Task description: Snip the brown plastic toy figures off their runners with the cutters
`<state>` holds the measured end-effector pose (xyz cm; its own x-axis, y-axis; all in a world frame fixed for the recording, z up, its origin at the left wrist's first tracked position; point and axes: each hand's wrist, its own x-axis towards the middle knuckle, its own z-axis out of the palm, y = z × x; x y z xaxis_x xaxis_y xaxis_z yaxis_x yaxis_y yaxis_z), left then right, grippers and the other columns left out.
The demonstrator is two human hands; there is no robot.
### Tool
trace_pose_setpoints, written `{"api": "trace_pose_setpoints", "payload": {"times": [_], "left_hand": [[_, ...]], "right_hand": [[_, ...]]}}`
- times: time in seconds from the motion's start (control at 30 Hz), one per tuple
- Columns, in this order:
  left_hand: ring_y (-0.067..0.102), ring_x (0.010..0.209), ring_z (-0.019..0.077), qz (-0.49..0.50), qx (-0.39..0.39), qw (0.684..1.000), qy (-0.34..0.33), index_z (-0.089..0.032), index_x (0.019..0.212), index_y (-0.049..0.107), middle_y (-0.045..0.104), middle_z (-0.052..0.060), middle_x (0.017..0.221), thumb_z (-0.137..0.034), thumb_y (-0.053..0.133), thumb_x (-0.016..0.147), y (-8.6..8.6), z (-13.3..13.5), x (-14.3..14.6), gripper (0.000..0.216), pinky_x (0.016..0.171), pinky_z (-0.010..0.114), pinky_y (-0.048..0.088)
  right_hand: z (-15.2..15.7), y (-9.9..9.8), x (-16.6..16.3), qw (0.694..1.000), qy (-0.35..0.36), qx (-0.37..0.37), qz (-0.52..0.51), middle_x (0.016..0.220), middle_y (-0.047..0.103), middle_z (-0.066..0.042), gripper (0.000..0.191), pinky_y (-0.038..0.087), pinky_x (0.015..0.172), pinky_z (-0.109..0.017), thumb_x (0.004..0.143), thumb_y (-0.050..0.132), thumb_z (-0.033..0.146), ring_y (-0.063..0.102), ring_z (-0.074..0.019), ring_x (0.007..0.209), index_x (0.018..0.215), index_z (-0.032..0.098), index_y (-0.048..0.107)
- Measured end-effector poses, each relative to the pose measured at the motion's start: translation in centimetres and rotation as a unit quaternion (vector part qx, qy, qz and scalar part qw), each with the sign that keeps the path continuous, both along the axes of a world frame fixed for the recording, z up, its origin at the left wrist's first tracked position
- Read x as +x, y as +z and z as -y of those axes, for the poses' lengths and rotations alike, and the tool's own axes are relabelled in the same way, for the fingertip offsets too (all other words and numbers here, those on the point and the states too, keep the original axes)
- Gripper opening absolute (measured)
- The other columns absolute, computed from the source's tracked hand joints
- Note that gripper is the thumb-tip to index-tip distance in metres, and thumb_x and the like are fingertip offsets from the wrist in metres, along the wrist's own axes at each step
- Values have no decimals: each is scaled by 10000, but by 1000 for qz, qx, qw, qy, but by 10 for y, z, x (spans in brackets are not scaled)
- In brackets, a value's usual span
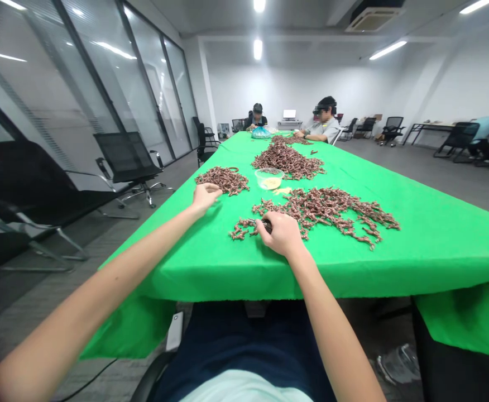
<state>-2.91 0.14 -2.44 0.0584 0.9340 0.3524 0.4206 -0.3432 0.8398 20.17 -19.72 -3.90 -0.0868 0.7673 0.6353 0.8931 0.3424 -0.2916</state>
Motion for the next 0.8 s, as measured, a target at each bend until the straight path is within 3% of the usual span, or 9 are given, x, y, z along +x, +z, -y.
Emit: {"api": "trace_pose_setpoints", "payload": {"times": [0.1,0.2,0.3,0.4,0.57,0.8], "left_hand": [[645,819,185,-57,49,997,-29,-122,899,679,698,71,906,-276,693,832,-5,13,7,169,781,337,516],[622,711,176,-117,92,982,-116,-145,875,725,715,60,805,-312,705,773,-4,33,17,197,700,287,475],[571,612,148,-187,121,948,-229,-185,865,758,693,15,701,-373,733,738,0,54,20,228,633,262,428],[532,589,134,-238,147,914,-293,-213,830,771,661,-2,663,-435,733,744,3,67,18,241,616,256,392],[528,623,138,-276,177,890,-318,-203,829,778,663,23,716,-504,688,796,6,68,13,316,628,257,383],[553,640,151,-293,185,887,-305,-186,852,761,685,37,734,-484,660,841,2,55,5,314,643,263,388]], "right_hand": [[1,2,2,999,-30,6,-15,810,721,-60,300,400,673,-290,933,499,443,652,-203,739,846,210,667],[0,2,5,997,-66,5,-26,828,723,-68,330,401,679,-289,952,467,450,656,-202,741,850,204,662],[-1,0,9,995,-91,-5,-26,809,721,-75,358,398,680,-290,956,455,464,658,-205,742,830,203,665],[-2,-3,10,995,-98,-23,-14,797,721,-69,354,388,670,-287,943,471,474,658,-207,751,822,210,675],[-3,-5,9,994,-94,-52,11,759,711,-59,345,369,639,-281,921,496,481,635,-191,698,784,208,656],[-3,-4,10,992,-95,-75,24,782,713,-57,366,385,679,-274,942,455,492,645,-189,738,803,210,642]]}}
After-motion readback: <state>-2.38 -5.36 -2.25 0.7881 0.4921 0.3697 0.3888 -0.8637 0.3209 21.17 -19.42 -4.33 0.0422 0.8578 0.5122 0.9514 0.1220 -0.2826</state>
